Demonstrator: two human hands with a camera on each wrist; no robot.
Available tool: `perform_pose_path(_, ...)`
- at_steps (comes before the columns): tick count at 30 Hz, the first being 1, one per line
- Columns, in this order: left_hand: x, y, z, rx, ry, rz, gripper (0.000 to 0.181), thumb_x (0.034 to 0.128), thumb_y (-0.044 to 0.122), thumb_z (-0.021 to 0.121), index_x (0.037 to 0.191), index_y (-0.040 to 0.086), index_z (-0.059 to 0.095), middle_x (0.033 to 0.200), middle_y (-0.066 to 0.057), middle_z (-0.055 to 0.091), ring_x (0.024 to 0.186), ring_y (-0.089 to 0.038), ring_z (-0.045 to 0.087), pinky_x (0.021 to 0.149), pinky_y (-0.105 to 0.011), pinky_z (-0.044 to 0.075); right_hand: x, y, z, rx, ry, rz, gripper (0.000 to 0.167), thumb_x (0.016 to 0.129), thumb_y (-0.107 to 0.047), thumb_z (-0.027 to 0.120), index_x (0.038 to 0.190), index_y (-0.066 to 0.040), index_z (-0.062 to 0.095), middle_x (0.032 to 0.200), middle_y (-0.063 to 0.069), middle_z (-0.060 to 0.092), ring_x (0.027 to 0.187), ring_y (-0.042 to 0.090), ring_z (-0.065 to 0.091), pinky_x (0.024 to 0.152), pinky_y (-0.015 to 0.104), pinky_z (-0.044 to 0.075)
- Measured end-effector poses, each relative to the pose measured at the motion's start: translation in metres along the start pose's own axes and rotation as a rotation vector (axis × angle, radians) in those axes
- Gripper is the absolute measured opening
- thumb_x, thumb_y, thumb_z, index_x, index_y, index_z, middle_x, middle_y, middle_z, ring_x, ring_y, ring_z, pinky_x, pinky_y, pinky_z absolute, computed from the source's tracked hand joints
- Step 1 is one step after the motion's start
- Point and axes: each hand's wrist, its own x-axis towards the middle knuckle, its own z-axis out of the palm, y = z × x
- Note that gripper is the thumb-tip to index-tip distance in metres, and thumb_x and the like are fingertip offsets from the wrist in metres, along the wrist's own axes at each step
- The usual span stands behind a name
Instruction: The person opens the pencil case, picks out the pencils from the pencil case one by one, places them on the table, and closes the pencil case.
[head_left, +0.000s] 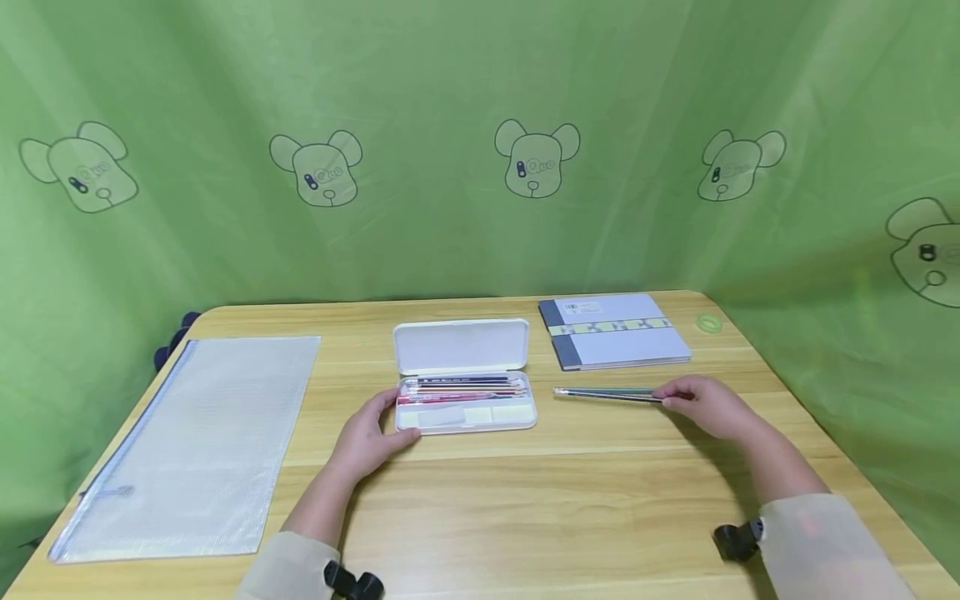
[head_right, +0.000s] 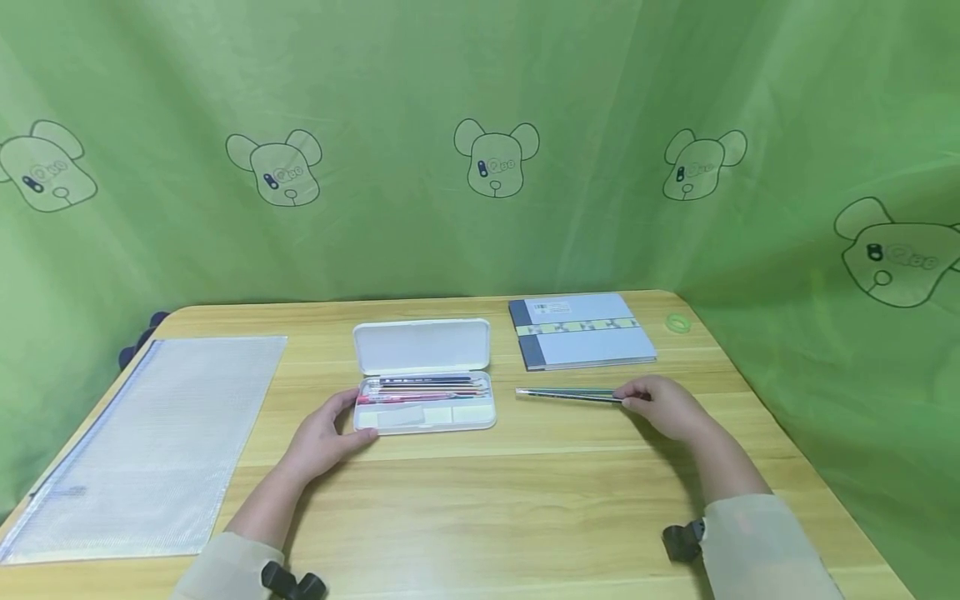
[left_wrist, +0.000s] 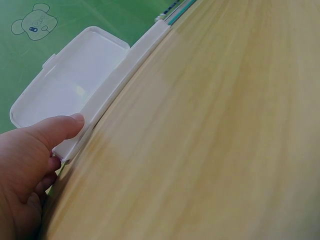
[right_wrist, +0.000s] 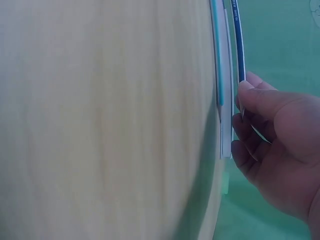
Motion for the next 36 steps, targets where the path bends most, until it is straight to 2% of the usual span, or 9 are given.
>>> perform_pose_path(18, 0.000, 0.000, 0.000, 0.004, 0.001, -0.006, 0.078, 0.0808, 0.033, 0.078, 0.146, 0.005, 0.044, 0.148, -0.015, 0.049, 0.142, -0.036, 0.039, 0.119, -0.052, 0.030, 0.008, 0.013, 0.007, -0.018, -0.059, 0.056, 0.019, 0.095, -0.012, 0.061, 0.107, -0.002, 0.072, 0.112, 0.024, 0.068, 0.110, 0.046, 0.059, 0.091, 0.059, 0.050)
perform_pose_path(31, 0.000, 0.000, 0.000, -0.006, -0.006, -0.018, 0.079, 0.0810, 0.034, 0.078, 0.146, 0.006, 0.043, 0.150, -0.015, 0.047, 0.143, -0.036, 0.038, 0.120, -0.052, 0.029, 0.009, 0.014, 0.007, -0.017, -0.030, 0.061, 0.020, 0.094, -0.013, 0.062, 0.109, -0.003, 0.072, 0.114, 0.025, 0.067, 0.112, 0.048, 0.057, 0.093, 0.061, 0.048)
perform_pose_path(36, 0.000, 0.000, 0.000, -0.002, -0.005, -0.016, 0.079, 0.0813, 0.034, 0.078, 0.146, 0.006, 0.043, 0.150, -0.015, 0.047, 0.142, -0.036, 0.038, 0.119, -0.053, 0.029, 0.007, 0.004, 0.007, 0.013, -0.007, 0.067, 0.026, 0.094, -0.018, 0.063, 0.113, -0.001, 0.070, 0.115, 0.024, 0.067, 0.108, 0.043, 0.060, 0.090, 0.055, 0.052)
